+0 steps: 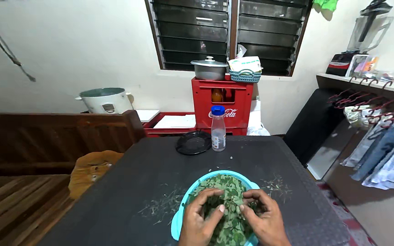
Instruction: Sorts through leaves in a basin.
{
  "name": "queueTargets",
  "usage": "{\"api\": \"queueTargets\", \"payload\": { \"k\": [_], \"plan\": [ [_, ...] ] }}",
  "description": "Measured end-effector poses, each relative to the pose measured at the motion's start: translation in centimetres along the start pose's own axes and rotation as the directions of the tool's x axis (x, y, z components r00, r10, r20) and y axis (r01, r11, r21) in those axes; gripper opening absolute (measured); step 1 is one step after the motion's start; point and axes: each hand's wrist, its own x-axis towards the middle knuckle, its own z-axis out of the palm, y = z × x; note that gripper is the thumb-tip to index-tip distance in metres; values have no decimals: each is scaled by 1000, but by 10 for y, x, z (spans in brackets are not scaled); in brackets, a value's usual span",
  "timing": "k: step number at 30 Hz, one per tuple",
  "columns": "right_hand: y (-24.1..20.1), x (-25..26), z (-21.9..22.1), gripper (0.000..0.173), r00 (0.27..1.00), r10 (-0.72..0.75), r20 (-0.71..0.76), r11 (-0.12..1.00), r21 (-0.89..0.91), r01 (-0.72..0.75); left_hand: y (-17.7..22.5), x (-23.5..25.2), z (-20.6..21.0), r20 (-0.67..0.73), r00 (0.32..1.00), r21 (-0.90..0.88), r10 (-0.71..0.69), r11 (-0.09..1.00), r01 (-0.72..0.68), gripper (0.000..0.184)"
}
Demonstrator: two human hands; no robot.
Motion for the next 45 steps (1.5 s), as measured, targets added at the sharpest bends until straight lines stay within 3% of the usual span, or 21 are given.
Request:
{"api": "queueTargets", "payload": {
  "k": [4, 6, 8, 11, 19, 27, 35, 37, 39, 42, 45],
  "plan": [
    [-5, 1, -1, 31, 997, 27, 68, 1000, 1, -27, 5, 1, -5, 141, 990, 30, -1, 1000, -3, 43],
    [-10, 0, 0, 34, 992, 54, 114, 999, -4, -54, 1, 1, 0, 188, 982, 60, 0, 998, -11, 40],
    [-13, -2, 1, 35, 988, 83, 132, 997, -16, -81, -2, 0, 4, 218, 976, 83, 1, 996, -20, 24],
    [-10, -3, 0, 33, 986, 103, 133, 995, -25, -101, -5, -2, 7, 200, 980, 101, -3, 995, -18, 10],
    [9, -7, -4, 27, 992, 50, 113, 991, -126, -36, -1, -11, -2, 41, 990, 120, -137, 984, 131, 11],
    [8, -13, -2, 25, 991, 47, 122, 983, -183, -24, 6, -19, 4, 34, 998, 263, 47, 963, -54, 40],
    [8, -23, 1, 16, 990, 62, 130, 991, -123, -46, 13, -25, 14, 166, 986, 380, 1, 923, -64, 39],
    [9, -24, -2, 17, 990, 76, 120, 990, -128, -61, 17, -27, 9, 120, 992, 443, 35, 892, -85, 35],
    [14, -23, -10, 18, 987, 87, 137, 979, -194, -59, 22, -25, -6, 38, 998, 502, 48, 863, -60, 34],
    [29, -17, -34, 20, 971, 105, 216, 881, -472, 10, 35, -20, -42, -86, 996, 595, -2, 802, 53, 38],
    [39, -3, -60, 22, 970, 136, 201, 770, -638, 24, 24, -18, -86, -153, 985, 732, -76, 661, 165, 39]
  ]
}}
